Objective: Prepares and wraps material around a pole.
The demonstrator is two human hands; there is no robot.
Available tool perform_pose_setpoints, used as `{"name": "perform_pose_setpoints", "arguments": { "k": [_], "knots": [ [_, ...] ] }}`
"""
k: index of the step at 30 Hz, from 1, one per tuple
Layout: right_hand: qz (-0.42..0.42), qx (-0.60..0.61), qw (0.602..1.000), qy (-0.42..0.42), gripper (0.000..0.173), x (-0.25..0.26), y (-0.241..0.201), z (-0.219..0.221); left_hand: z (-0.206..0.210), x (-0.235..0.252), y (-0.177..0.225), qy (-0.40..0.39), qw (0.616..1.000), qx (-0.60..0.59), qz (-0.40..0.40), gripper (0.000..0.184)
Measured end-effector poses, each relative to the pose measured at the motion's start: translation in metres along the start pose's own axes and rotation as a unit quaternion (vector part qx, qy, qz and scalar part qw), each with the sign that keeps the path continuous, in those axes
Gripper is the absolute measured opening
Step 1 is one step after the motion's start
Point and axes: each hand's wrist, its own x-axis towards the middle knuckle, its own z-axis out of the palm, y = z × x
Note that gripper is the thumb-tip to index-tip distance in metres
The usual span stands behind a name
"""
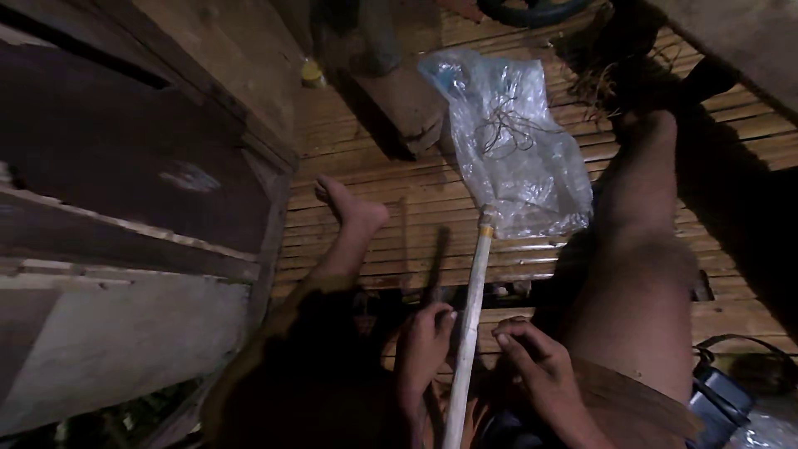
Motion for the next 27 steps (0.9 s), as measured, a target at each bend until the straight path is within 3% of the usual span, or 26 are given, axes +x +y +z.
{"name": "perform_pose_setpoints", "arguments": {
  "k": [3, 6, 9, 14, 19, 22, 27],
  "knots": [
    [0.113, 0.077, 0.990, -0.030, 0.018, -0.001, 0.003, -0.008, 0.005, 0.001, 0.000, -0.070, 0.992, -0.097, -0.035, 0.030],
    [0.305, 0.205, 0.928, -0.054, 0.021, 0.010, 0.008, -0.011, 0.006, -0.001, 0.008, -0.080, 0.974, -0.211, -0.024, 0.032],
    [0.409, 0.228, 0.877, -0.110, 0.021, 0.026, 0.014, -0.009, 0.008, 0.003, 0.005, -0.049, 0.984, -0.173, -0.004, 0.026],
    [0.403, 0.184, 0.872, -0.207, 0.017, 0.041, 0.023, -0.003, 0.014, 0.014, -0.006, -0.031, 0.996, -0.087, 0.001, 0.021],
    [0.377, 0.129, 0.887, -0.234, 0.017, 0.056, 0.025, -0.003, 0.014, 0.019, -0.007, -0.078, 0.985, -0.155, -0.002, 0.018],
    [0.360, 0.096, 0.899, -0.230, 0.015, 0.059, 0.021, -0.001, 0.015, 0.017, -0.006, -0.034, 0.985, -0.171, -0.013, 0.014],
    [0.230, -0.028, 0.943, -0.239, 0.015, 0.048, 0.011, -0.012, -0.001, 0.004, 0.000, 0.025, 0.992, -0.122, 0.008, 0.014]
  ]
}}
